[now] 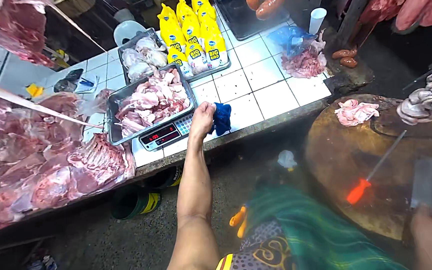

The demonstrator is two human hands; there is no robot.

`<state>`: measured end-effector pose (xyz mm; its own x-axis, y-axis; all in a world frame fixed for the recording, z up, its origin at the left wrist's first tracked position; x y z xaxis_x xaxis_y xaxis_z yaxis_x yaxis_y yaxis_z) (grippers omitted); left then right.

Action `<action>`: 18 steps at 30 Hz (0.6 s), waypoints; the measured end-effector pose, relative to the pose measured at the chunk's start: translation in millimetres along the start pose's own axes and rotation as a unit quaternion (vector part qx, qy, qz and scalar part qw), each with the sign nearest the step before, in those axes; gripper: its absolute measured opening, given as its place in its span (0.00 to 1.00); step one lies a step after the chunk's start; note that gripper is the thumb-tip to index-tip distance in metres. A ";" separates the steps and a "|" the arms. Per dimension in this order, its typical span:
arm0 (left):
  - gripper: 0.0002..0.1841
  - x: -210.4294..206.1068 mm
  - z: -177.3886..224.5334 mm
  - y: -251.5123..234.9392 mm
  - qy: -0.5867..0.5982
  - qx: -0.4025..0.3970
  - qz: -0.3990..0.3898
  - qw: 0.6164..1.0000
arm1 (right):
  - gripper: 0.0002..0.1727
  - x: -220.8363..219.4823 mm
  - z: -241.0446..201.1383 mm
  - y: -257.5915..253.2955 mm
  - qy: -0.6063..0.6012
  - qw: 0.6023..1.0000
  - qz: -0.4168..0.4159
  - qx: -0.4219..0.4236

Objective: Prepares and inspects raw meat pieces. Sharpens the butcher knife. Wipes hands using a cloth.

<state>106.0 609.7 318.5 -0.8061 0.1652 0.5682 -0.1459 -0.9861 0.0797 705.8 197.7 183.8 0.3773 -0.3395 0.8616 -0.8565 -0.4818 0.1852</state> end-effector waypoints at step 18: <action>0.18 -156.3 150.3 142.6 -0.070 -0.180 -0.152 0.969 | 0.19 -54.3 -293.8 130.4 -0.257 0.726 -0.445 0.458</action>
<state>297.4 440.5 364.2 -0.6132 0.4175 0.6706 -0.5751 -0.8179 -0.0167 470.2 390.7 300.0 0.9201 0.2923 0.2608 0.3114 -0.9497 -0.0343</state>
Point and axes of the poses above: each hand's wrist, its own y-axis away from the middle knuckle, its own x-axis out of the back of the hand, z = x × y, the point moved 3 cm from there along -y, towards the middle knuckle, and after that the axes turned 9 degrees about -z, right-handed, at the moved point
